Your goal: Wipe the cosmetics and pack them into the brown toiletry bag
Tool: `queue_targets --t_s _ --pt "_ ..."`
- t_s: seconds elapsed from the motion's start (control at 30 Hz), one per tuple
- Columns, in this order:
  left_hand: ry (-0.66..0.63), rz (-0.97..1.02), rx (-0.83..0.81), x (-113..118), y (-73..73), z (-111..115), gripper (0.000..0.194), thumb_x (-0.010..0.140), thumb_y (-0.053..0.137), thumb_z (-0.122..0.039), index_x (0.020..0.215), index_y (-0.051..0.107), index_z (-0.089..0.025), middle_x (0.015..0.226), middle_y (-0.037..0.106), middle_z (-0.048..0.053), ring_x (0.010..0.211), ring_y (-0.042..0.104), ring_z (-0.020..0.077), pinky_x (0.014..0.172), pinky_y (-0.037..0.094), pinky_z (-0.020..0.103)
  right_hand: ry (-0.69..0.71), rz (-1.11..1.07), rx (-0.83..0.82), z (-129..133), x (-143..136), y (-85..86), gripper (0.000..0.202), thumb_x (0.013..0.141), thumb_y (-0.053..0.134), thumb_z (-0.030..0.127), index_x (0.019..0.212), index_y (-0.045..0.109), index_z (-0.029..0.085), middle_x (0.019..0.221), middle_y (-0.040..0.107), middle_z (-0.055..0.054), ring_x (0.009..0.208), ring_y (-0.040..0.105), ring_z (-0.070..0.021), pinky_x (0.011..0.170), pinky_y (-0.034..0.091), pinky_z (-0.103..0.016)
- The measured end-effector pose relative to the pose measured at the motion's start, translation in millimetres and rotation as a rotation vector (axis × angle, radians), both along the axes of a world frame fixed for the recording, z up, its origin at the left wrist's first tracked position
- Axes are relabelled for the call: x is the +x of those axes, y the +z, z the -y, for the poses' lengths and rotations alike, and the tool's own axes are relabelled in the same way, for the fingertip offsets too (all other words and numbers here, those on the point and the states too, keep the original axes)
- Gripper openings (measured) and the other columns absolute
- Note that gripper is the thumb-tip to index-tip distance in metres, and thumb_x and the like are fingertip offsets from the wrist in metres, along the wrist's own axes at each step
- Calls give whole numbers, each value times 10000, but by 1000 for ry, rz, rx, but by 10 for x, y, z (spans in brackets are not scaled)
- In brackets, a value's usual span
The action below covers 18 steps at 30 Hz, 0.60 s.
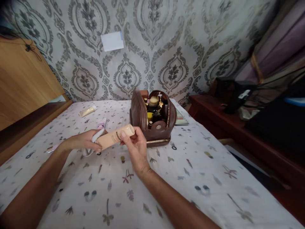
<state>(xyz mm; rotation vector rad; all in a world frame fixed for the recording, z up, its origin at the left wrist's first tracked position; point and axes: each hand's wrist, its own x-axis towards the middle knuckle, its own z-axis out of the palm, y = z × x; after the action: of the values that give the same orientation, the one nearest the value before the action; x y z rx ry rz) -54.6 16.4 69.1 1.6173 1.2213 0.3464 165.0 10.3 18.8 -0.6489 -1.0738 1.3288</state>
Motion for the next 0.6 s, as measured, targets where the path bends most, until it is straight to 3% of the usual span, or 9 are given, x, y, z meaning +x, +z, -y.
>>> queue_targets --t_s 0.1,0.2,0.33,0.43,0.5,0.6 --pt "-1 123 -81 -100 -24 -8 321 659 785 -360 851 595 -188 720 693 1 577 647 156 536 493 242 -66 22 65 14 29 58 290 811 730 456 878 589 212 794 620 24 708 594 -126 656 534 -260" --pt "144 199 -31 -149 -37 30 305 613 774 -357 771 575 -189 566 633 -24 418 564 127 406 430 217 -53 -24 69 10 44 92 285 816 724 455 872 582 214 791 632 23 692 601 -121 613 526 -241" --pt "383 210 21 -150 -128 87 335 540 777 -328 745 548 -194 488 581 -51 344 501 113 321 385 202 33 -80 -4 35 1 52 352 772 749 491 927 603 211 783 641 15 637 588 -109 510 474 -201" --pt "438 254 -18 -85 -240 94 410 473 802 -309 783 560 -195 489 591 -51 322 479 111 291 375 206 190 -29 -54 120 -79 17 426 698 793 537 882 624 192 761 650 -6 579 558 -113 473 458 -212" --pt "380 306 -54 3 -301 104 503 438 829 -335 862 607 -178 486 597 -39 316 470 114 289 371 210 281 1 -43 185 -113 45 455 638 842 522 881 651 189 801 678 -26 656 599 -148 558 514 -253" --pt "388 363 -57 149 -369 164 632 447 852 -433 983 664 -155 422 528 -54 305 443 114 292 335 203 402 10 6 251 -32 177 460 681 806 555 910 690 173 881 707 -54 821 655 -201 841 537 -362"
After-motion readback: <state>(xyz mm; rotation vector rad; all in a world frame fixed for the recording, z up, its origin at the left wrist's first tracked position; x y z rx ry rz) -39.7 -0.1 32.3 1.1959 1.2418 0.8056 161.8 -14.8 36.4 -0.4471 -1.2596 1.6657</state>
